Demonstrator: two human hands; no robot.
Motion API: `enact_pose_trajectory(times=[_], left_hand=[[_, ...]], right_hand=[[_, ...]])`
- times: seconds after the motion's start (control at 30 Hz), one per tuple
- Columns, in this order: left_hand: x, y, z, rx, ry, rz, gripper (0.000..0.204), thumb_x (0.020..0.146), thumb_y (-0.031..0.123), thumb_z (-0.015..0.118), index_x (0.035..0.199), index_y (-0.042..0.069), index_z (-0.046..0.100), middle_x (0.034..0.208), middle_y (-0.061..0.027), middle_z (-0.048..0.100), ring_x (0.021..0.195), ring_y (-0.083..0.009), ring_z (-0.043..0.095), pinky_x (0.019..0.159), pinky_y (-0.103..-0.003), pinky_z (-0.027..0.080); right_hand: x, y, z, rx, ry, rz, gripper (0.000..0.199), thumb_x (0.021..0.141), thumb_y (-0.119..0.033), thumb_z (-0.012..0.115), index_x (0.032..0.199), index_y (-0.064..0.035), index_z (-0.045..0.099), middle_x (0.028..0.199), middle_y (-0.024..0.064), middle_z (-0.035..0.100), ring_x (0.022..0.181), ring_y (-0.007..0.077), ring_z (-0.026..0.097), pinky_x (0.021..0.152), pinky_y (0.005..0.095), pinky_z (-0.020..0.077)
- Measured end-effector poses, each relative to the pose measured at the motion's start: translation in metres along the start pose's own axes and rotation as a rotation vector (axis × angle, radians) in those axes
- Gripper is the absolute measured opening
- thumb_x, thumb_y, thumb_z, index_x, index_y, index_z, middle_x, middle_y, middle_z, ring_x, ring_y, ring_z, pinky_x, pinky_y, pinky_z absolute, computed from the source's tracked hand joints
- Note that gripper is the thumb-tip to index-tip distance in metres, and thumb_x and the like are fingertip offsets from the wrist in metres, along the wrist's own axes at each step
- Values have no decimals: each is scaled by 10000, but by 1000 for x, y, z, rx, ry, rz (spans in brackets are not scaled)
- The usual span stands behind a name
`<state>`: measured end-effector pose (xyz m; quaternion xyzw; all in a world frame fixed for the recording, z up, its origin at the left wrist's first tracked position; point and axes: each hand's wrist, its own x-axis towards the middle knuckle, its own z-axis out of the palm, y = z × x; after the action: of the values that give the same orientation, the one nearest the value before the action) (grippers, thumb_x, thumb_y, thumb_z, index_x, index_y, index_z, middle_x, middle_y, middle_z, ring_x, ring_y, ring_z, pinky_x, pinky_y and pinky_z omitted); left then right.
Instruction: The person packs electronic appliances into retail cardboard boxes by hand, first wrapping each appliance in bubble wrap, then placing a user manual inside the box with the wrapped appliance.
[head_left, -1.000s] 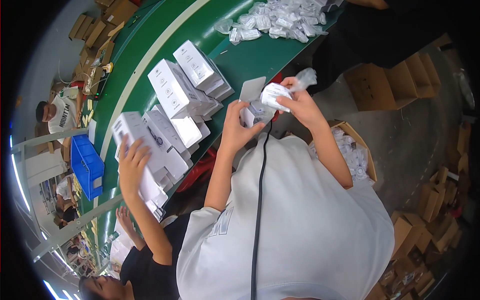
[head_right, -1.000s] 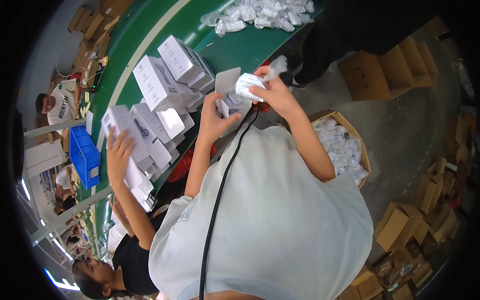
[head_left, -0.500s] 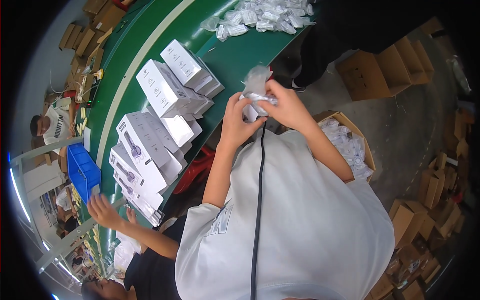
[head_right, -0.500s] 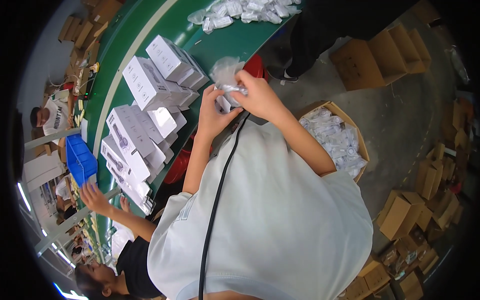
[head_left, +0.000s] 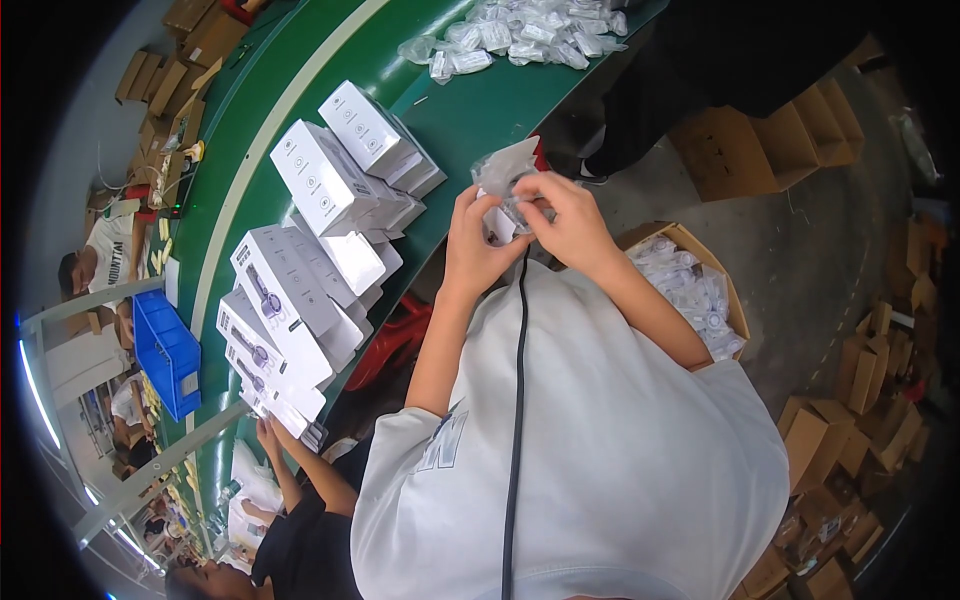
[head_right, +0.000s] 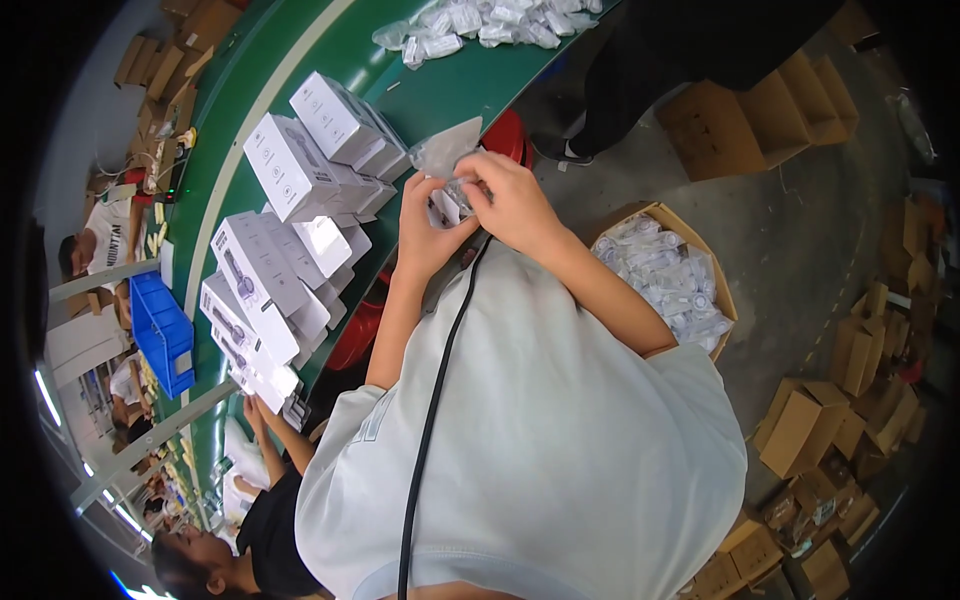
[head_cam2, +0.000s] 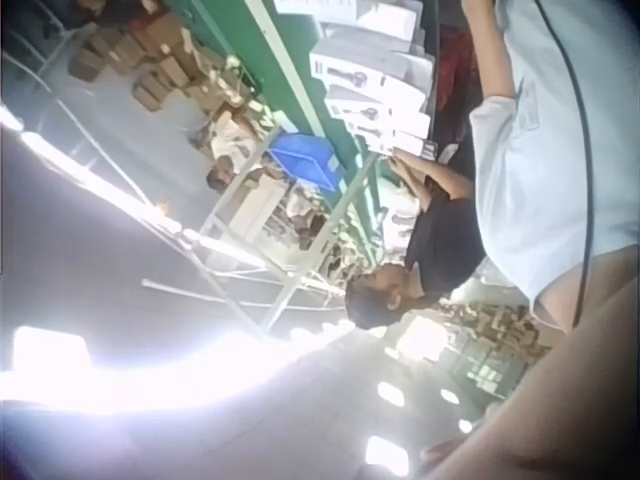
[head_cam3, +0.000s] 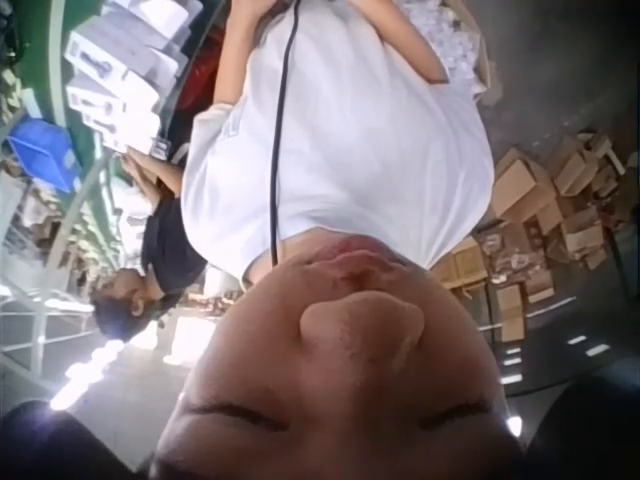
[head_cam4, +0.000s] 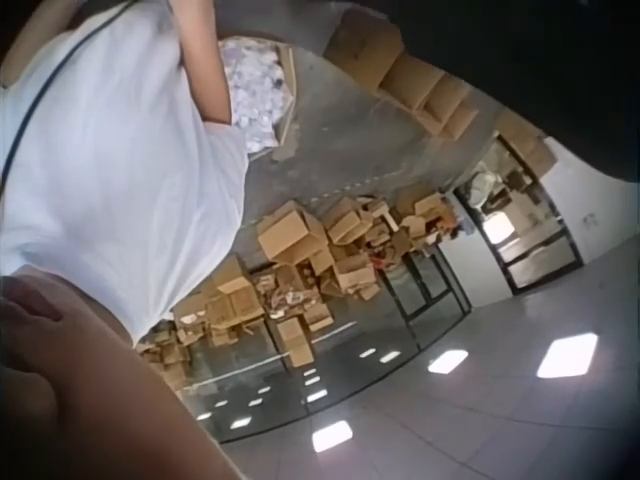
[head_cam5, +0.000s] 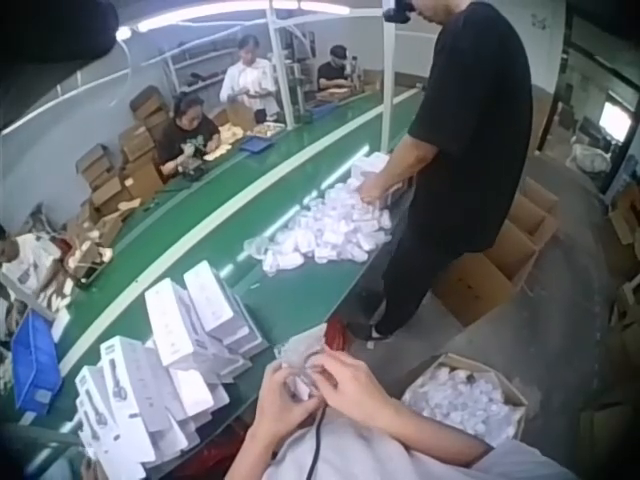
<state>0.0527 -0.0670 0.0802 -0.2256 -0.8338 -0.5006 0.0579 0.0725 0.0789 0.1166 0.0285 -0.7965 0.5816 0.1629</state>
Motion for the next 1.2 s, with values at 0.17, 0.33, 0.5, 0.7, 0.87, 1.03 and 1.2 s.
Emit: enact_pose_trajectory(times=[0.17, 0.33, 0.5, 0.7, 0.87, 1.03, 1.2], left_hand=[[0, -7, 1, 95, -3, 120, 666, 556, 124, 807, 1115, 109, 445, 1207, -212, 444, 1000, -355, 530, 761, -376, 483], [-3, -6, 0, -36, -5, 12, 676, 556, 135, 812, 1119, 108, 438, 1221, -212, 441, 1022, -347, 528, 790, -379, 477], [-4, -16, 4, -150, 34, 8, 684, 558, 134, 809, 1133, 102, 439, 1233, -214, 445, 1048, -346, 523, 816, -384, 473], [1, -8, -9, -11, 19, 8, 668, 556, 122, 806, 1148, 84, 499, 1241, -220, 465, 1052, -339, 543, 817, -372, 482], [8, -7, -14, 8, 94, 112, 638, 541, 127, 818, 1131, 69, 582, 1222, -219, 493, 1006, -318, 582, 804, -347, 492], [16, 9, -17, -62, 148, 129, 628, 539, 142, 835, 1116, 47, 606, 1201, -211, 508, 977, -300, 595, 796, -341, 495], [23, 21, -14, -107, 132, 230, 615, 547, 145, 842, 1102, 18, 607, 1174, -202, 524, 961, -283, 595, 789, -340, 496]], right_hand=[[2, 5, -3, -194, -313, -24, 170, 768, -20, 582, 938, -16, 580, 940, 141, 575, 764, 310, 576, 655, 374, 486], [0, -10, -3, -137, 14, -29, 152, 783, -24, 561, 933, -29, 585, 938, 101, 595, 820, 291, 578, 677, 369, 481], [8, 0, -4, -319, -31, -275, 129, 811, -82, 553, 927, -36, 584, 949, 108, 593, 906, 277, 563, 803, 380, 435], [0, 0, -17, -398, -550, -75, 161, 799, -158, 607, 920, -52, 601, 1033, 118, 577, 1036, 282, 501, 962, 403, 290], [-1, -13, -17, -409, -251, -253, 136, 785, -170, 638, 885, -79, 625, 1164, 90, 533, 1150, 300, 413, 978, 407, 273], [13, -9, -22, -374, -174, -298, 96, 772, -159, 650, 840, -92, 641, 1217, 72, 495, 1174, 314, 367, 958, 415, 287], [18, -16, -12, -564, 44, -219, 95, 731, -132, 675, 814, -94, 650, 1177, 74, 507, 1071, 266, 439, 906, 414, 336]])
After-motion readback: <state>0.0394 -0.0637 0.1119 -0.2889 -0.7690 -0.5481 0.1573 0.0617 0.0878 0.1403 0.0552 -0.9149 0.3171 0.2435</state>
